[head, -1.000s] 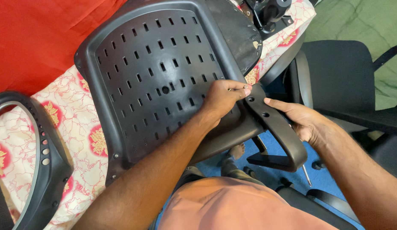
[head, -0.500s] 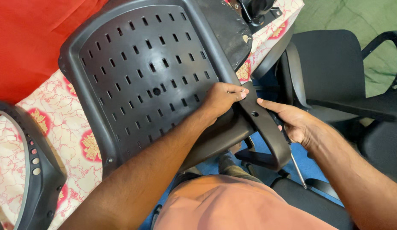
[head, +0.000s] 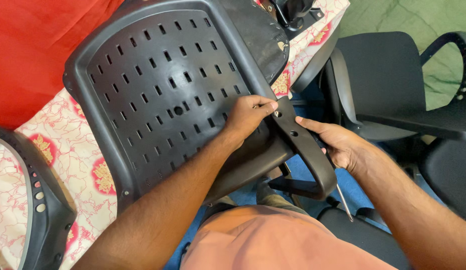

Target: The person attaches a black plastic armrest to a perforated chair seat using a screwdriver and screws. They align the armrest, insert screws, and tighten them to secure the armrest to the seat.

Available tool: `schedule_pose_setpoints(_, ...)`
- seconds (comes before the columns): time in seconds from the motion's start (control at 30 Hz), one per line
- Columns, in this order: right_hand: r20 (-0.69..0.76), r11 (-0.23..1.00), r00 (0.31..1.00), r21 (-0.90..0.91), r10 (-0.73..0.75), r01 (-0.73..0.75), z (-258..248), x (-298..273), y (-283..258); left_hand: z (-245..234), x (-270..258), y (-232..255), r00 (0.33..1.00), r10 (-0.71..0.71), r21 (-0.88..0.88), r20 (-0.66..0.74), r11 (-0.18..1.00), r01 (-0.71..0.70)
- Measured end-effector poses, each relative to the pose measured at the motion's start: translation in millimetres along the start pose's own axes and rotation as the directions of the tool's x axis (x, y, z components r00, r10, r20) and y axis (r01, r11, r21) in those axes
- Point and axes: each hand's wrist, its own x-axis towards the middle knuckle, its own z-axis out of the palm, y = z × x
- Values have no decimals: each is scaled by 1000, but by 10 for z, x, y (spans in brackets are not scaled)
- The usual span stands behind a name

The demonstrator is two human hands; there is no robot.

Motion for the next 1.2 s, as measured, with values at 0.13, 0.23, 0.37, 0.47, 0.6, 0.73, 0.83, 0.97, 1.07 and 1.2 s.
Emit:
schedule_pose_setpoints(0.13,16,1000,999,-10,-28,28,33,-26,9,-40,23,31,994,-90,144,-67,985,99)
schedule_pose_setpoints(0.23,-124,1000,992,-26,-13,10,68,-52,7,-24,36,63,980,-199,151,-3,969,197)
schedule_pose_setpoints(0.37,-111,999,994,-48,-18,13,89,-99,-31,-50,72,87,926,-376,155,26,917,367)
schedule_pose_setpoints(0.47,-143,998,989,-67,-28,19,102,-128,-48,-67,121,92,917,-396,170,40,907,384)
schedule_pose_setpoints(0.6,-125,995,992,-93,-32,20,88,-141,-66,-52,182,79,901,-427,137,78,900,415)
schedule_pose_setpoints(0.73,-139,996,990,-91,-24,12,84,-105,-57,-71,180,114,867,-483,-3,124,873,487)
schedule_pose_setpoints(0.83,-127,998,991,-60,-33,26,62,-79,-7,-72,152,174,826,-545,-89,143,824,559)
schedule_pose_setpoints(0.97,-46,999,999,44,-18,20,46,-72,45,-92,53,214,828,-524,-176,199,812,557)
schedule_pose_setpoints(1.07,-100,998,995,58,-14,20,57,-74,55,-99,22,211,837,-499,-223,224,810,543)
schedule_pose_setpoints(1.2,-84,999,996,45,-1,5,52,-68,51,-90,40,183,839,-497,-203,221,818,539)
